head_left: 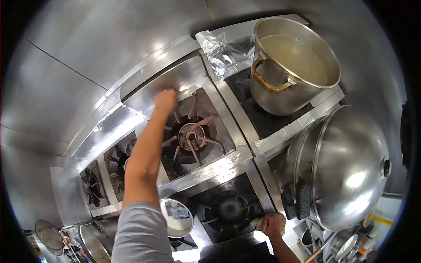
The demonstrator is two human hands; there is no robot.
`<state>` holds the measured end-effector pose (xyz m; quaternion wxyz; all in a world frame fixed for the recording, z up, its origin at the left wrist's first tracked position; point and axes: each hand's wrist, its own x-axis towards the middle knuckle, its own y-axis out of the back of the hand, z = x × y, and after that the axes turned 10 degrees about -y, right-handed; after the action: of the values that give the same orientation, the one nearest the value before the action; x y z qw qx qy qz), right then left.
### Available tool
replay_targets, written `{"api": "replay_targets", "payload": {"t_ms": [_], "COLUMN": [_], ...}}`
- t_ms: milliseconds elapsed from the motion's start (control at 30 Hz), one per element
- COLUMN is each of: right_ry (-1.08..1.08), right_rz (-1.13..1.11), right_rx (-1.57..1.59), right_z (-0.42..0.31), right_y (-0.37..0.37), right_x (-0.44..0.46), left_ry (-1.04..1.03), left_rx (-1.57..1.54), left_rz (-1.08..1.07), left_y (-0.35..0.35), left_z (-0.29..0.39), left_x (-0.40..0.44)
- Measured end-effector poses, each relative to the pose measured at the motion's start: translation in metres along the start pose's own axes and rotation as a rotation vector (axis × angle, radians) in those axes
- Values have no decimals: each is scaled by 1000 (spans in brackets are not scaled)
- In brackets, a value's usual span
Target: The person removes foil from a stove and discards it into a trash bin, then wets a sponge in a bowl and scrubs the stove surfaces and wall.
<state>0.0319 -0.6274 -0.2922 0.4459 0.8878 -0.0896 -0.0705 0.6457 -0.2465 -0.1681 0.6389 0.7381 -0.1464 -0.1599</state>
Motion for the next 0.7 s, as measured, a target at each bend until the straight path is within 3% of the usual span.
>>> {"api": "replay_targets", "payload": {"t_ms": [67,167,267,367,467,567,700], "right_ry": [16,24,33,-43,-1,30,47], "right_rz": [10,6,26,-7,29,71,84], "right_rx": [11,12,-38,7,-37,-104,-66], "right_z": [0,5,8,2,5,-11,-8], "right_y": [-3,-3,-6,-4,-7,6,3], "right_x": [1,-5,0,-4,-4,5,7], "left_ry": [-125,-46,-119,-1,-144,-75,-125], "left_rx": [-47,-40,-23,-19,-97,-157,-232], "left_rz": [125,87,-4,35,158,69,157], "left_y": [-1,-6,13,7,-2,13,1], "left_z": [22,3,-17,2,36,39,74], "left_x": [16,5,-21,-7,30,42,69]}}
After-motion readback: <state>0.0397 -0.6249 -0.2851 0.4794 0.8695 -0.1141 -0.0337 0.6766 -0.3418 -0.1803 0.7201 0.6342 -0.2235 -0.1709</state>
